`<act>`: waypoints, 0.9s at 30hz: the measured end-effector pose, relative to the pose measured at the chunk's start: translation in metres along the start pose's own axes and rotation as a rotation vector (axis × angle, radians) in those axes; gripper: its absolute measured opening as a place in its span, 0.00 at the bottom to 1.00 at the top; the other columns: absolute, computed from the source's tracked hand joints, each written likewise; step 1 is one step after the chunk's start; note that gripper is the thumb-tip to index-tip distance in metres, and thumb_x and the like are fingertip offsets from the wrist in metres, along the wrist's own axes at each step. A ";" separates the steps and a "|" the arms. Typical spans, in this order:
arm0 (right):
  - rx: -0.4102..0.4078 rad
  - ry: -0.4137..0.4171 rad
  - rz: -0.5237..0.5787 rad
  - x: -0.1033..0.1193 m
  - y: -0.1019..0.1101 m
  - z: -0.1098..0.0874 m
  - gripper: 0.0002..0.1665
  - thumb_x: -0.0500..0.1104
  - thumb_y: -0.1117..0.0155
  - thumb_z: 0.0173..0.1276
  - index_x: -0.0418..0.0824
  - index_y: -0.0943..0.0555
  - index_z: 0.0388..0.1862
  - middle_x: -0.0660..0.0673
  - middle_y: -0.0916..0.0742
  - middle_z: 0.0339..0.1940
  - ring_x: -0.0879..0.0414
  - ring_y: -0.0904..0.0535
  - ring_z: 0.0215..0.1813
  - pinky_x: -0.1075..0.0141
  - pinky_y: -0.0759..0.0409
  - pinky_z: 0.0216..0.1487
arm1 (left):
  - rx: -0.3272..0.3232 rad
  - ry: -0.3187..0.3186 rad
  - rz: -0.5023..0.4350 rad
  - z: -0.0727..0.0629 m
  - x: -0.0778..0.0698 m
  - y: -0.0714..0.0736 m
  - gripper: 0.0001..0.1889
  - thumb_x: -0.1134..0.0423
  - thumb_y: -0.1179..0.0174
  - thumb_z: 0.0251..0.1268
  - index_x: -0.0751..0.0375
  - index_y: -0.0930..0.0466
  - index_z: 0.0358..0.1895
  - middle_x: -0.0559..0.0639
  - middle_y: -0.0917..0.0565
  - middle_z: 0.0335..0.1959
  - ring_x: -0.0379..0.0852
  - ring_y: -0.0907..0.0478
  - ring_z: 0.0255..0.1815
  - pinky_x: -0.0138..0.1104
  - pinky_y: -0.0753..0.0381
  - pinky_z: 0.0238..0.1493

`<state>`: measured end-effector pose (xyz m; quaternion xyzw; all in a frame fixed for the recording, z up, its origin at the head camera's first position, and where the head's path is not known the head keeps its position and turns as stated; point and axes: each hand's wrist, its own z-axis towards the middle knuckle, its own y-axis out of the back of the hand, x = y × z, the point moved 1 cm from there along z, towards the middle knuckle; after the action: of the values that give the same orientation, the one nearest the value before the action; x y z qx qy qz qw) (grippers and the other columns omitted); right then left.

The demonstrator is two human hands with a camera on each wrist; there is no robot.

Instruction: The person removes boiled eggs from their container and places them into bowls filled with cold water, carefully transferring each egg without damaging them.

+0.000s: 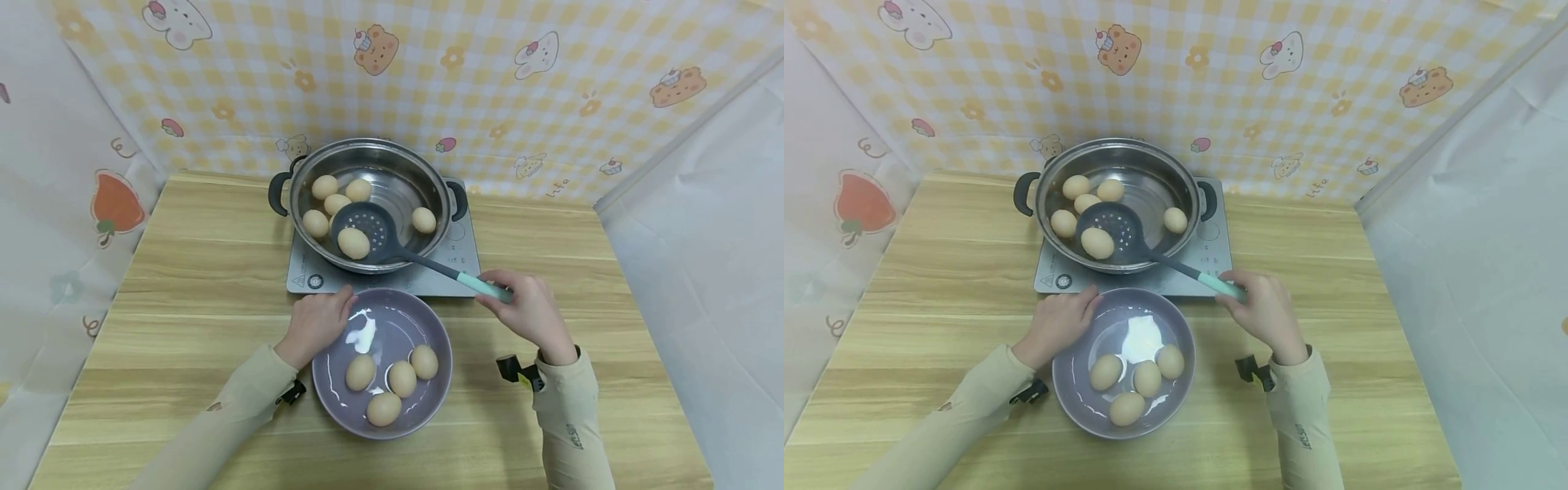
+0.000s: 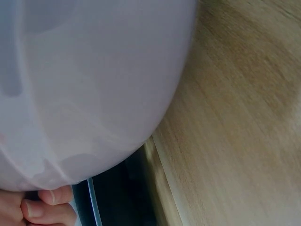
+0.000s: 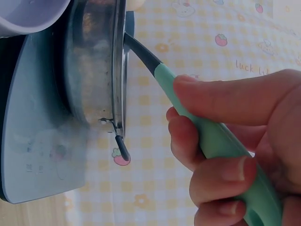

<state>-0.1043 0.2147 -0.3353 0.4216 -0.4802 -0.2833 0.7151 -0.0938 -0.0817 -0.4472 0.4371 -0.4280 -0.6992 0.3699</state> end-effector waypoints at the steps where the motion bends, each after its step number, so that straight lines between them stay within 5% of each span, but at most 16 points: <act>1: 0.005 -0.003 0.004 0.000 0.000 0.000 0.13 0.35 0.29 0.49 0.36 0.17 0.36 0.46 0.17 0.22 0.60 0.35 0.17 0.69 0.38 0.20 | -0.002 -0.001 0.001 0.000 0.000 0.000 0.12 0.56 0.49 0.65 0.55 0.32 0.25 0.49 0.38 0.06 0.50 0.37 0.07 0.37 0.45 0.08; 15: 0.015 -0.002 0.035 0.006 0.015 -0.003 0.11 0.34 0.31 0.52 0.35 0.16 0.36 0.45 0.15 0.24 0.63 0.35 0.16 0.70 0.37 0.19 | -0.004 0.007 -0.005 0.000 0.001 0.000 0.12 0.56 0.49 0.65 0.55 0.33 0.24 0.49 0.37 0.06 0.51 0.36 0.07 0.37 0.46 0.08; 27: -0.015 0.017 0.070 0.001 0.039 -0.032 0.11 0.32 0.32 0.51 0.36 0.17 0.36 0.45 0.14 0.27 0.66 0.28 0.20 0.74 0.30 0.23 | 0.007 0.003 -0.002 0.000 0.000 0.000 0.13 0.56 0.50 0.65 0.55 0.35 0.23 0.47 0.40 0.06 0.48 0.38 0.07 0.37 0.46 0.08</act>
<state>-0.0739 0.2434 -0.3064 0.4016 -0.4862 -0.2581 0.7319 -0.0939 -0.0821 -0.4469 0.4398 -0.4295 -0.6974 0.3683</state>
